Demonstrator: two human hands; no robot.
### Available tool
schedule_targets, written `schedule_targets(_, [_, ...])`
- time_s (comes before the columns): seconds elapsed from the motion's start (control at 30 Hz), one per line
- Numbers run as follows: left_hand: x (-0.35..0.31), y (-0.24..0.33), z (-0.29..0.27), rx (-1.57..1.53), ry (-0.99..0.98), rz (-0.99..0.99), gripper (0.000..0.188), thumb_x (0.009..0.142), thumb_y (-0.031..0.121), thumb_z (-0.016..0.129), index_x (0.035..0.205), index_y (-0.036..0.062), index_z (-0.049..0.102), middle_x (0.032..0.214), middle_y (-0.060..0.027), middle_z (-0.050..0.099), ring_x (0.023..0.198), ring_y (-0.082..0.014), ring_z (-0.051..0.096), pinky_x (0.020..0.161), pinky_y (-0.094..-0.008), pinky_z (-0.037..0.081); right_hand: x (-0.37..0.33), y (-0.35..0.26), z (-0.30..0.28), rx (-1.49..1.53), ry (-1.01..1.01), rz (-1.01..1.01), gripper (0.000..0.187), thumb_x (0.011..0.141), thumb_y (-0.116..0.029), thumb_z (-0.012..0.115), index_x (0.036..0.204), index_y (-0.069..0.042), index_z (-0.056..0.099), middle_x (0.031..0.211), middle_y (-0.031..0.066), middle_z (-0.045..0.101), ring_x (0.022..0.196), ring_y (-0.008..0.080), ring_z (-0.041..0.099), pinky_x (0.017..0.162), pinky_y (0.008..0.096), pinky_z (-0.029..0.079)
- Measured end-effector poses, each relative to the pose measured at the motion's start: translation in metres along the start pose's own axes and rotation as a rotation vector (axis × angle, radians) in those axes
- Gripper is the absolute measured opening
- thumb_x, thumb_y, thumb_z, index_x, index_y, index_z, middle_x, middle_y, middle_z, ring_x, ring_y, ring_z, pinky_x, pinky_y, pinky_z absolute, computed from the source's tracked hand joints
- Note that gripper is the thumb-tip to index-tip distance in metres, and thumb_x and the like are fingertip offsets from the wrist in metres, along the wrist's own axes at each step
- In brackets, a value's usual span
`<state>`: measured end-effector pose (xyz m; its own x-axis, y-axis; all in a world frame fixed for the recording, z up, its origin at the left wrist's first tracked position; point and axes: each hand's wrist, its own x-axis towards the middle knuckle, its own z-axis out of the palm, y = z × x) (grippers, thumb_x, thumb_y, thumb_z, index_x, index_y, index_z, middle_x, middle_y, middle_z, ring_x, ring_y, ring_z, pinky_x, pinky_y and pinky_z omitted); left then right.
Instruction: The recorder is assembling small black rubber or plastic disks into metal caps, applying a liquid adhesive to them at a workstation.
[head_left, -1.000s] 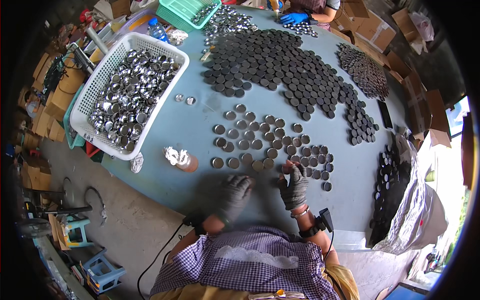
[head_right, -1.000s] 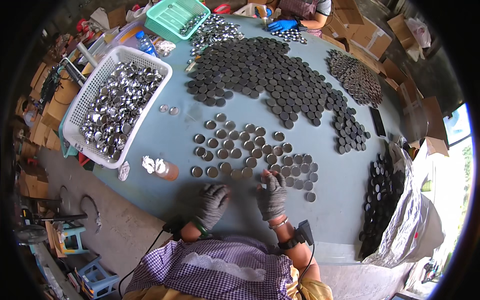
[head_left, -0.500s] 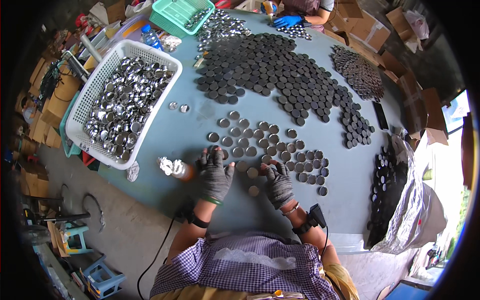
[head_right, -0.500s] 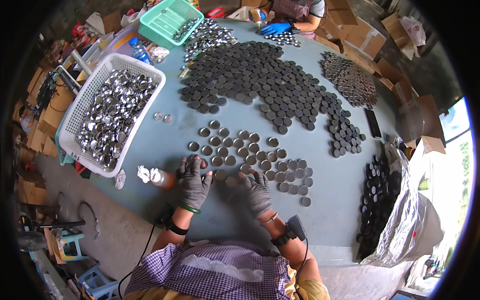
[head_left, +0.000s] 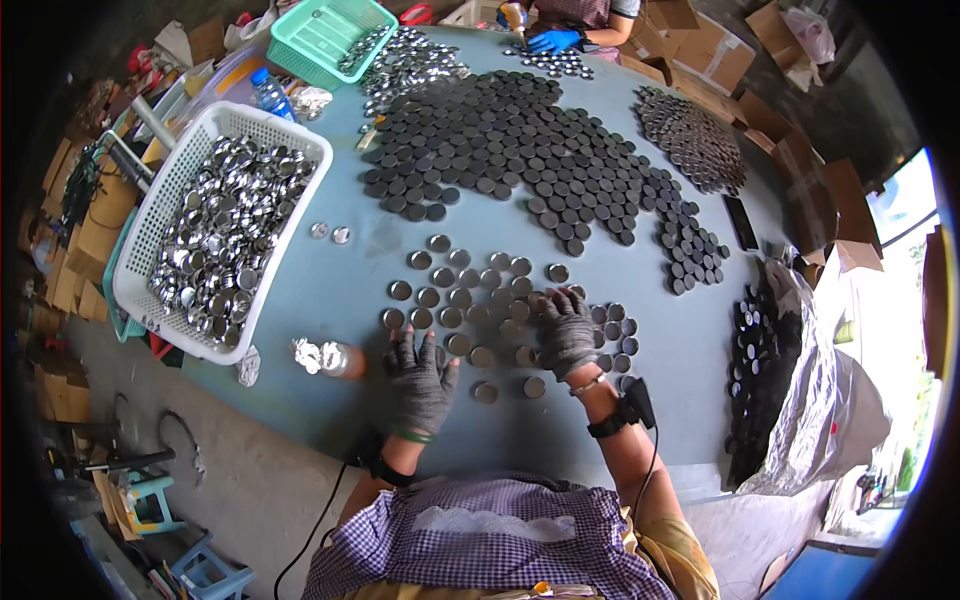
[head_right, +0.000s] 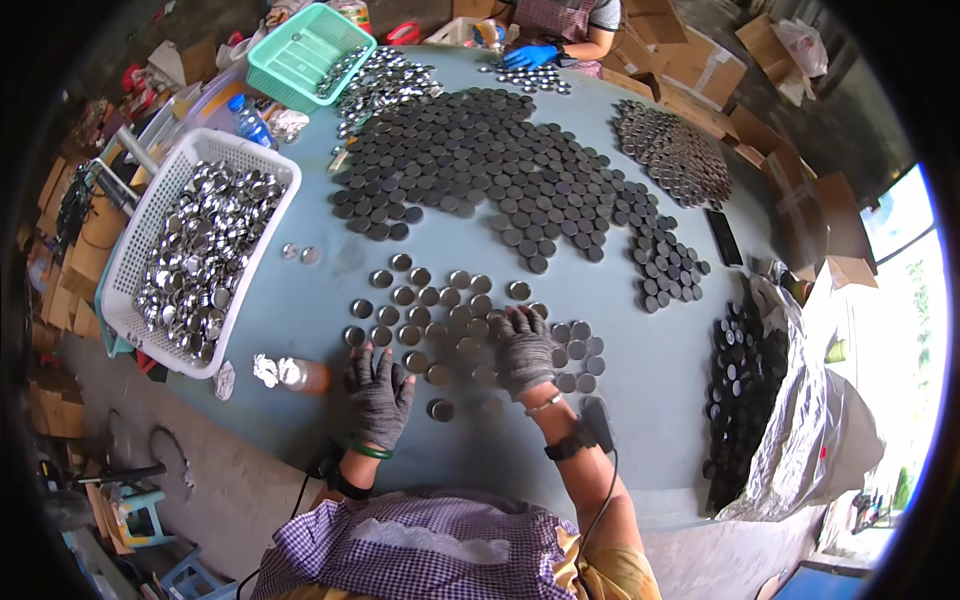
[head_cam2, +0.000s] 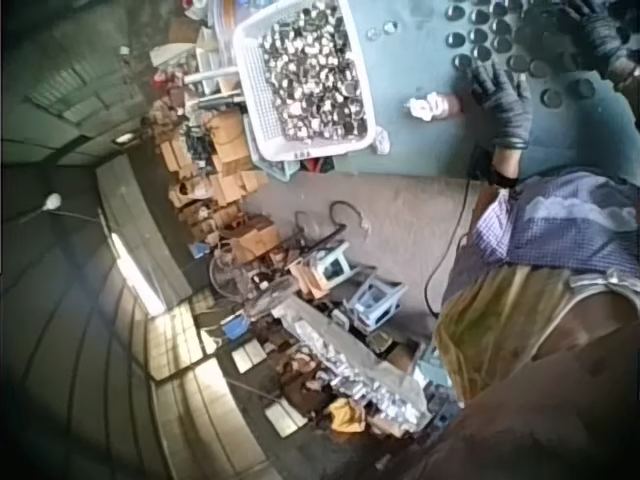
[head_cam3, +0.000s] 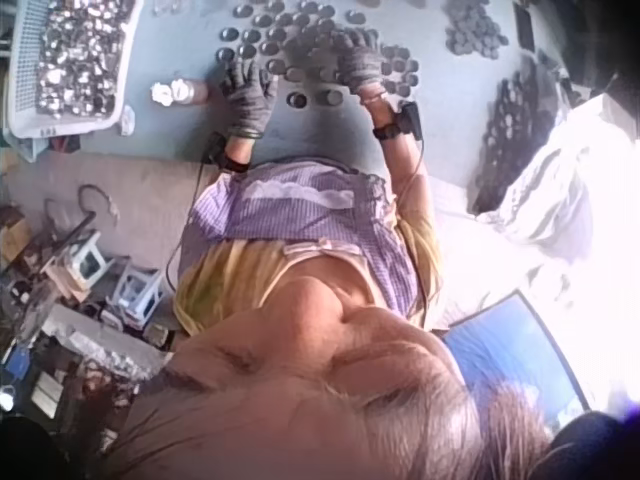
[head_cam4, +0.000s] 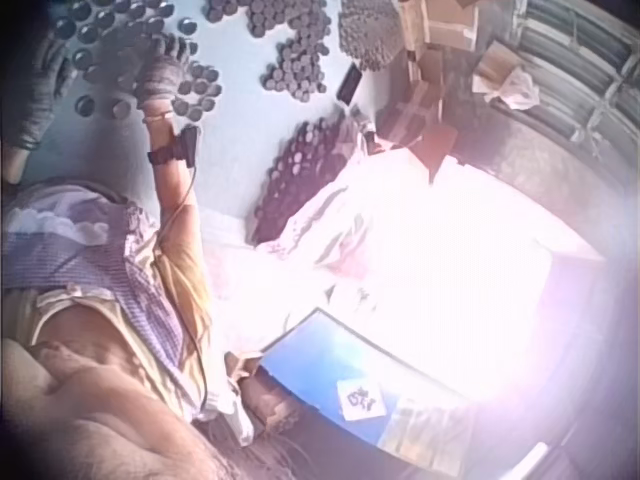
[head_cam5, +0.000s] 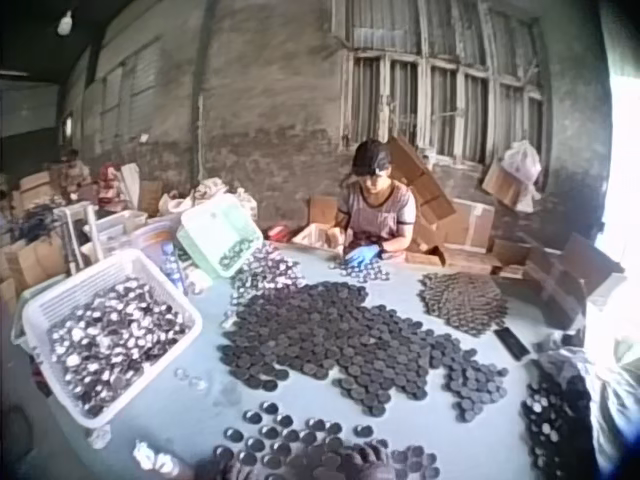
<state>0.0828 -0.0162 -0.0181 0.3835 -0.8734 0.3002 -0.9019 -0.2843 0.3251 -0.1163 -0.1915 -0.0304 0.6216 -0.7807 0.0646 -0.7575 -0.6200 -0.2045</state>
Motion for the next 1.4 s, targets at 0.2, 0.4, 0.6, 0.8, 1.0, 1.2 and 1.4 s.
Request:
schedule_targets(0.2, [0.008,0.009,0.008,-0.05,-0.066,0.066,0.056,0.083,0.033,0.069,0.129,0.0033,0.056,0.14,-0.0241,0.043,0.133,-0.0432,0.038,0.109,-0.0564,0.029,-0.019,-0.018,0.014,0.128,0.008,-0.101,0.069,0.063,-0.029,0.074,0.128,-0.013,0.055,0.138,0.0154,0.047,0.135,0.0381,0.035,0.111,0.0524,0.03])
schedule_targets(0.4, [0.02,0.008,0.011,-0.092,0.107,0.083,0.056,0.081,0.034,0.07,0.128,0.0072,0.057,0.135,-0.0181,0.048,0.131,-0.0427,0.04,0.108,-0.0575,0.031,-0.037,0.022,-0.017,0.091,0.351,0.002,0.042,0.074,-0.017,0.065,0.114,-0.007,0.06,0.121,0.0154,0.059,0.12,0.0345,0.051,0.106,0.0482,0.037])
schedule_targets(0.6, [0.101,0.017,0.035,-0.049,0.122,0.022,0.055,0.079,0.038,0.07,0.127,0.0128,0.058,0.137,-0.0163,0.049,0.13,-0.0433,0.04,0.107,-0.0538,0.036,-0.031,0.102,-0.013,0.07,0.38,0.293,0.049,0.077,-0.022,0.065,0.123,-0.007,0.058,0.124,0.0199,0.057,0.121,0.039,0.048,0.107,0.0485,0.036])
schedule_targets(0.8, [0.168,0.02,0.053,0.084,-0.197,-0.138,0.061,0.082,0.051,0.065,0.133,0.0188,0.056,0.145,-0.0162,0.045,0.136,-0.0438,0.033,0.112,-0.0523,0.03,0.016,0.093,0.0,0.07,0.109,0.281,0.067,0.071,-0.037,0.068,0.131,-0.012,0.053,0.133,0.016,0.053,0.13,0.0391,0.041,0.11,0.049,0.032])
schedule_targets(1.0, [0.179,0.028,0.062,0.061,-0.34,-0.068,0.056,0.084,0.052,0.061,0.131,0.0215,0.06,0.144,-0.0152,0.044,0.135,-0.0388,0.036,0.111,-0.05,0.033,0.051,0.044,0.012,0.087,0.152,0.179,0.048,0.077,-0.032,0.067,0.122,-0.015,0.059,0.125,0.0104,0.058,0.124,0.0359,0.046,0.105,0.0495,0.035])
schedule_targets(1.2, [0.139,0.053,0.054,-0.038,-0.324,0.093,0.048,0.083,0.046,0.063,0.122,0.0194,0.065,0.142,-0.0146,0.046,0.135,-0.0373,0.036,0.11,-0.0542,0.03,0.039,0.005,-0.002,0.049,0.04,0.068,0.047,0.078,-0.037,0.066,0.121,-0.018,0.06,0.133,0.0106,0.052,0.131,0.036,0.039,0.107,0.0535,0.03])
schedule_targets(1.4, [0.098,0.052,0.04,-0.014,-0.216,0.153,0.055,0.082,0.045,0.065,0.128,0.0155,0.06,0.141,-0.0158,0.048,0.134,-0.0376,0.038,0.11,-0.0568,0.029,0.009,-0.016,-0.028,0.138,-0.181,0.02,0.07,0.075,-0.042,0.07,0.135,-0.014,0.048,0.145,0.0177,0.038,0.141,0.0377,0.028,0.116,0.054,0.02])
